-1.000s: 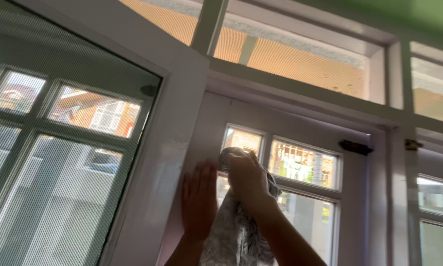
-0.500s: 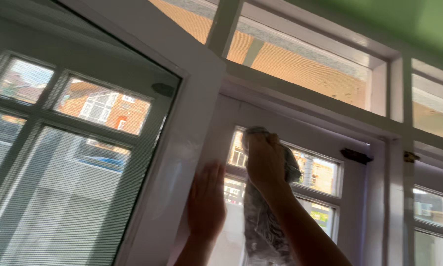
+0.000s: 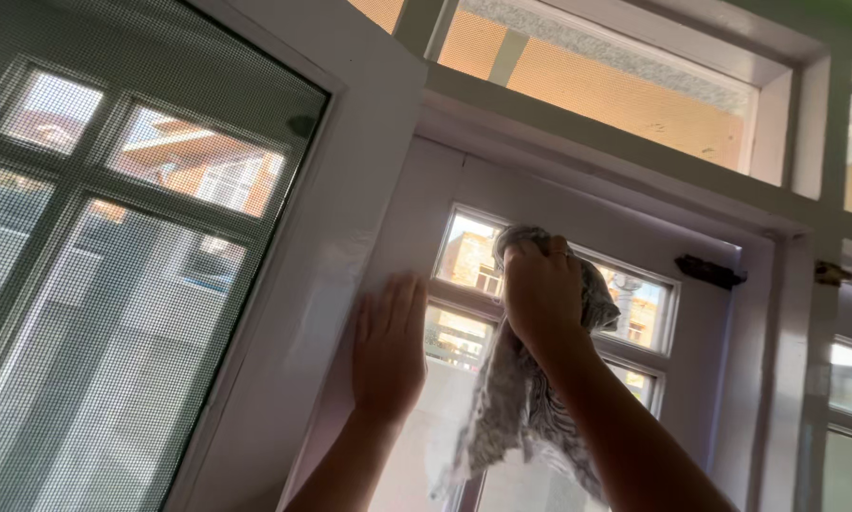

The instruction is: The person cleans glass window panes by spraying them with a cleaning liquid and wiping the surfaces with a cloth.

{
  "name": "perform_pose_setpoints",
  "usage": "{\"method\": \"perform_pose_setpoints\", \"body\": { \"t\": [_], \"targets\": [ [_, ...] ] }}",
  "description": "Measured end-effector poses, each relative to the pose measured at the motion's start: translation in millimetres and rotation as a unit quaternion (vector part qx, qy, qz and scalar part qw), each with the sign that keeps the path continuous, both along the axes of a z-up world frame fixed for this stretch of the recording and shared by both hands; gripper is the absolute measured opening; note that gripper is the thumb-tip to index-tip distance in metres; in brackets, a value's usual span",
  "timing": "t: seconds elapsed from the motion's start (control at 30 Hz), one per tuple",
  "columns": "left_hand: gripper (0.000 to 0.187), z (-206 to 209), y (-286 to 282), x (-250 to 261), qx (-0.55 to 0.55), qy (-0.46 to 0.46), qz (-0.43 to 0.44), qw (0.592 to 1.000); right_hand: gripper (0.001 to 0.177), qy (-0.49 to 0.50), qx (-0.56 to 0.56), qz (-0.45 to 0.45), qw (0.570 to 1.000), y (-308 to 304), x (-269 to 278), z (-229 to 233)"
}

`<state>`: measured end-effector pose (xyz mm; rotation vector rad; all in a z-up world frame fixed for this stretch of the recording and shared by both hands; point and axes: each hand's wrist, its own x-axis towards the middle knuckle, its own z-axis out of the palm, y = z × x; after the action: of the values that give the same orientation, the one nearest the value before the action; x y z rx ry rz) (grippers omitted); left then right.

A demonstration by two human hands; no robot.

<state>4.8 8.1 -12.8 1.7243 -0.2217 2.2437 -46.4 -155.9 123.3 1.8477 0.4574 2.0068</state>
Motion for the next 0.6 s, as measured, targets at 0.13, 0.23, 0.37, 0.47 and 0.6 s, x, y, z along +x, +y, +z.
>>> {"method": "perform_pose_setpoints", "body": {
  "t": [0.13,0.23,0.37,0.47,0.6],
  "targets": [
    [0.062,1,0,-6,0.011,0.016,-0.044,0.999,0.009,0.07,0.022,-0.083,0.994,11,0,-17],
    [0.064,3,0,-5,0.011,0.013,-0.018,1.0,0.032,-0.067,-0.025,-0.076,0.995,27,-2,-48],
    [0.059,-4,-3,10,0.011,-0.022,-0.014,1.0,0.015,0.048,0.091,-0.086,0.991,58,4,-41],
    [0.055,-1,0,35,0.014,-0.002,0.082,0.997,0.016,0.163,0.12,-0.032,0.979,79,13,-34],
    [0.061,-2,3,41,0.008,0.014,0.155,0.988,0.016,0.072,0.082,0.117,0.987,89,28,-32]
  ]
}}
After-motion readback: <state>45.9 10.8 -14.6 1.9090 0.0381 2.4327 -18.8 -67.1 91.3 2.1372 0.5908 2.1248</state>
